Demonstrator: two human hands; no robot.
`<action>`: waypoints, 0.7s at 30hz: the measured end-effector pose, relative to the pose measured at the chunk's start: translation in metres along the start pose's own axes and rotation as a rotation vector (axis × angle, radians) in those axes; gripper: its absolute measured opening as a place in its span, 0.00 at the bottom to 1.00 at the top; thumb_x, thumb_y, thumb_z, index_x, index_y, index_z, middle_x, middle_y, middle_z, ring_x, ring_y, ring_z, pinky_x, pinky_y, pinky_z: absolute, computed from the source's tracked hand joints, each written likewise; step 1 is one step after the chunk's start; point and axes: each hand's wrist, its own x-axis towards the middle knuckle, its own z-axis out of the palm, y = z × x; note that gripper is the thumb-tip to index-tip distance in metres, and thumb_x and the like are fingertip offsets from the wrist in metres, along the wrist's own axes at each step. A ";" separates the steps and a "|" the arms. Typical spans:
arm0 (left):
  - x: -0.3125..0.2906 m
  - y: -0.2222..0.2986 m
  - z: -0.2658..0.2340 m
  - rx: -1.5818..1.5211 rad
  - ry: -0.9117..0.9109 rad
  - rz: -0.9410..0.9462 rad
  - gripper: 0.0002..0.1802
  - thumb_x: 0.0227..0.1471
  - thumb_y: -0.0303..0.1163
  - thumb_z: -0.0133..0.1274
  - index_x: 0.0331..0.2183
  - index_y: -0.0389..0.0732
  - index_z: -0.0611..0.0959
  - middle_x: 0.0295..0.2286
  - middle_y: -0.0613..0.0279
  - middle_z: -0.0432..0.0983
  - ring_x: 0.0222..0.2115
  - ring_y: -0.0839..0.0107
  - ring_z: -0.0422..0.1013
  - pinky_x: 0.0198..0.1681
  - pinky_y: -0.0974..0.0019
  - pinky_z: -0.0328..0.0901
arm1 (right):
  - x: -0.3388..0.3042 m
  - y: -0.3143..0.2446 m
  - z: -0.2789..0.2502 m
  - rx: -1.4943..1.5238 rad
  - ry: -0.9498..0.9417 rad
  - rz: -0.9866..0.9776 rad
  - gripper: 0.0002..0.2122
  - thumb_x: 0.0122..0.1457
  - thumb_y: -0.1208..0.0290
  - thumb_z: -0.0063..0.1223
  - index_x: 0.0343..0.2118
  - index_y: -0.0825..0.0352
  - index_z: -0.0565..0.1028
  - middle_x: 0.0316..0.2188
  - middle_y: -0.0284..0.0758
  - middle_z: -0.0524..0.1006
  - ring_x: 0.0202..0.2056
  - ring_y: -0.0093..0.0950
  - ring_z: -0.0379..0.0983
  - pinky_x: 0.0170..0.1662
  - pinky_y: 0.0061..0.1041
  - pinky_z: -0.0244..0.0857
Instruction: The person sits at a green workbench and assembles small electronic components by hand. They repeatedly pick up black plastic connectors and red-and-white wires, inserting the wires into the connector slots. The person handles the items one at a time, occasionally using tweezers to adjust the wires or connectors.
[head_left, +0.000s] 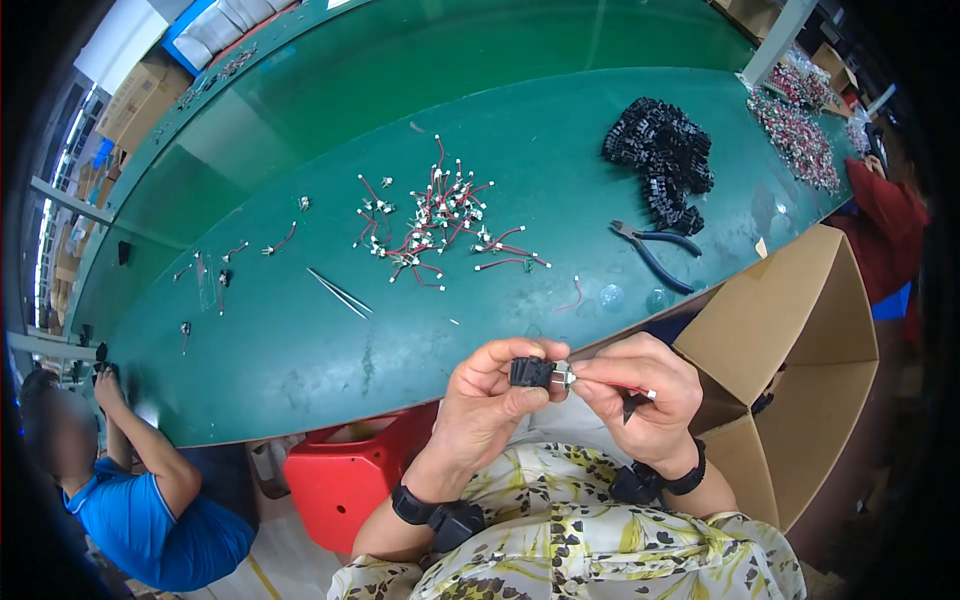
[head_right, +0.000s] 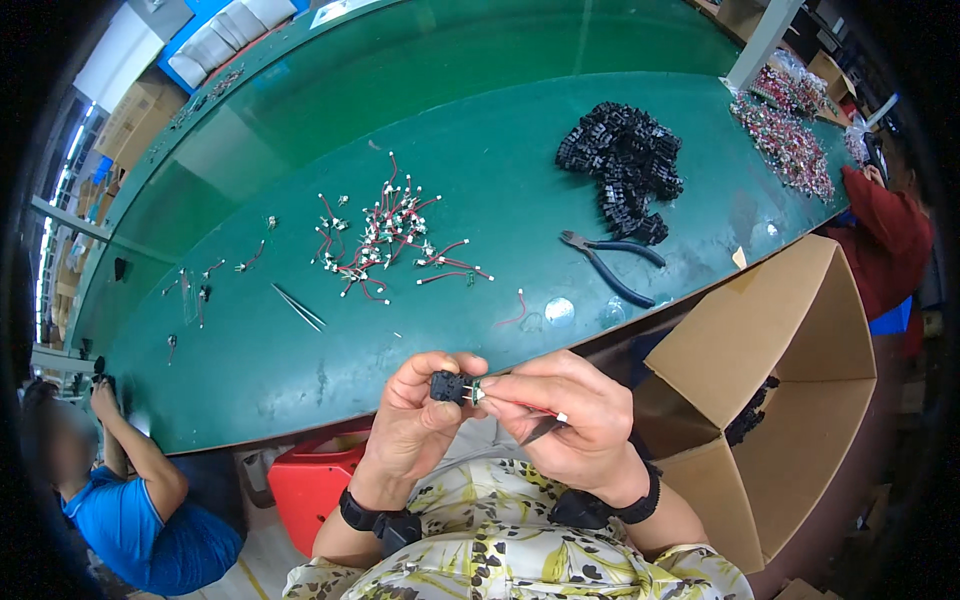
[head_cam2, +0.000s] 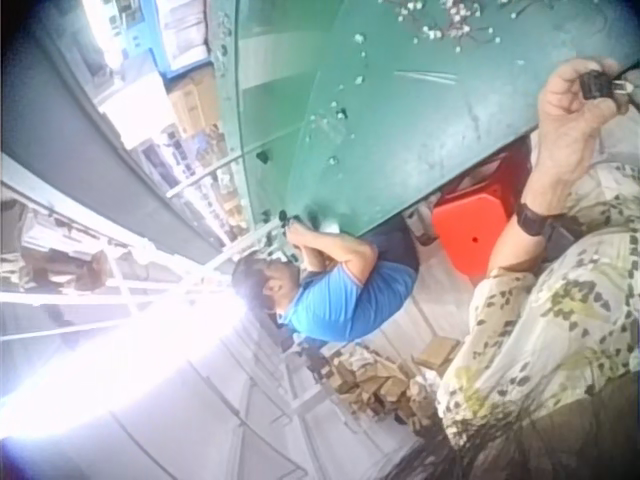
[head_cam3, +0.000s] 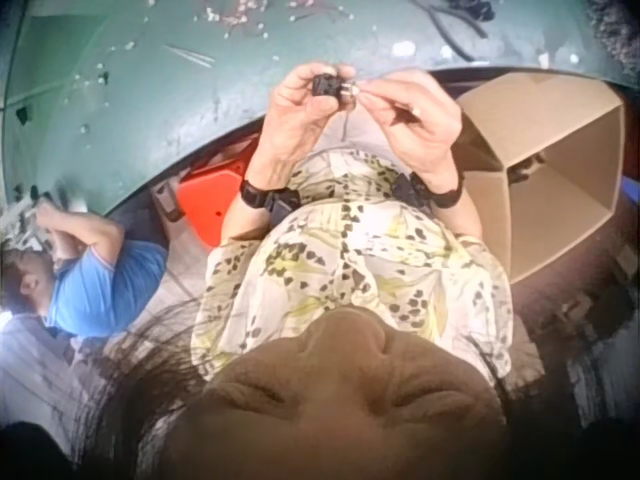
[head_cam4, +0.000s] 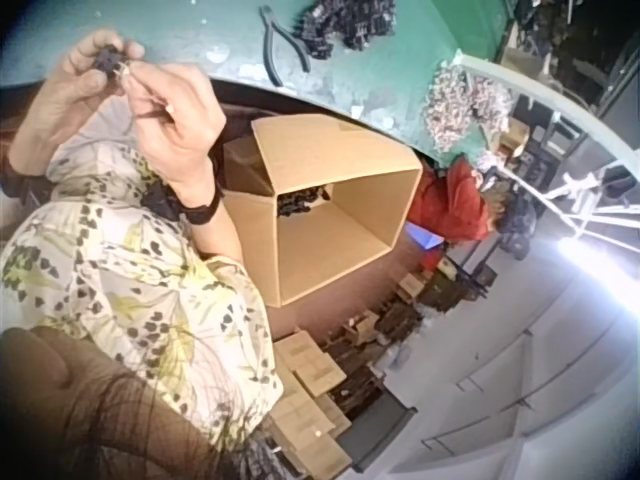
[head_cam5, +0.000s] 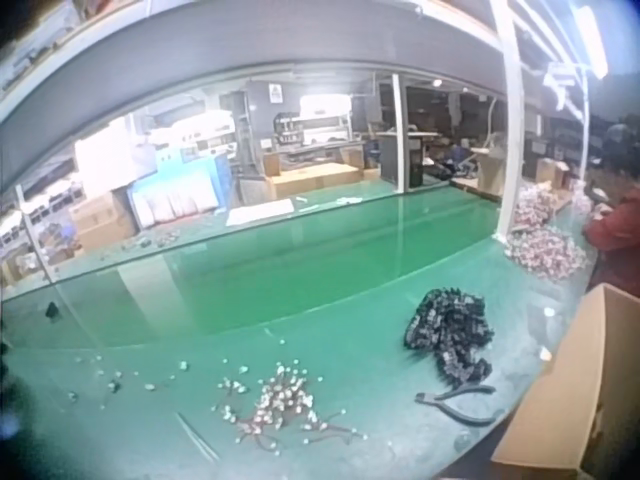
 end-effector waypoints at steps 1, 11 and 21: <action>-0.001 -0.001 0.000 0.011 0.008 0.004 0.20 0.47 0.19 0.59 0.44 0.40 0.77 0.47 0.53 0.73 0.39 0.70 0.73 0.45 0.64 0.69 | 0.000 -0.001 0.001 0.014 -0.003 0.001 0.09 0.46 0.82 0.64 0.32 0.69 0.81 0.25 0.36 0.77 0.25 0.25 0.75 0.26 0.21 0.68; 0.002 -0.003 -0.005 0.166 -0.007 0.075 0.21 0.45 0.14 0.59 0.43 0.39 0.78 0.46 0.53 0.73 0.43 0.72 0.72 0.45 0.69 0.70 | 0.002 0.000 0.006 -0.020 -0.028 0.031 0.07 0.46 0.83 0.62 0.31 0.70 0.80 0.25 0.36 0.77 0.23 0.26 0.75 0.25 0.22 0.68; 0.006 0.013 -0.001 0.456 0.059 0.011 0.22 0.39 0.20 0.66 0.40 0.36 0.81 0.40 0.52 0.77 0.41 0.67 0.74 0.44 0.66 0.70 | 0.006 0.012 0.007 -0.045 -0.160 -0.031 0.08 0.46 0.79 0.62 0.31 0.67 0.79 0.24 0.35 0.75 0.23 0.25 0.73 0.22 0.21 0.67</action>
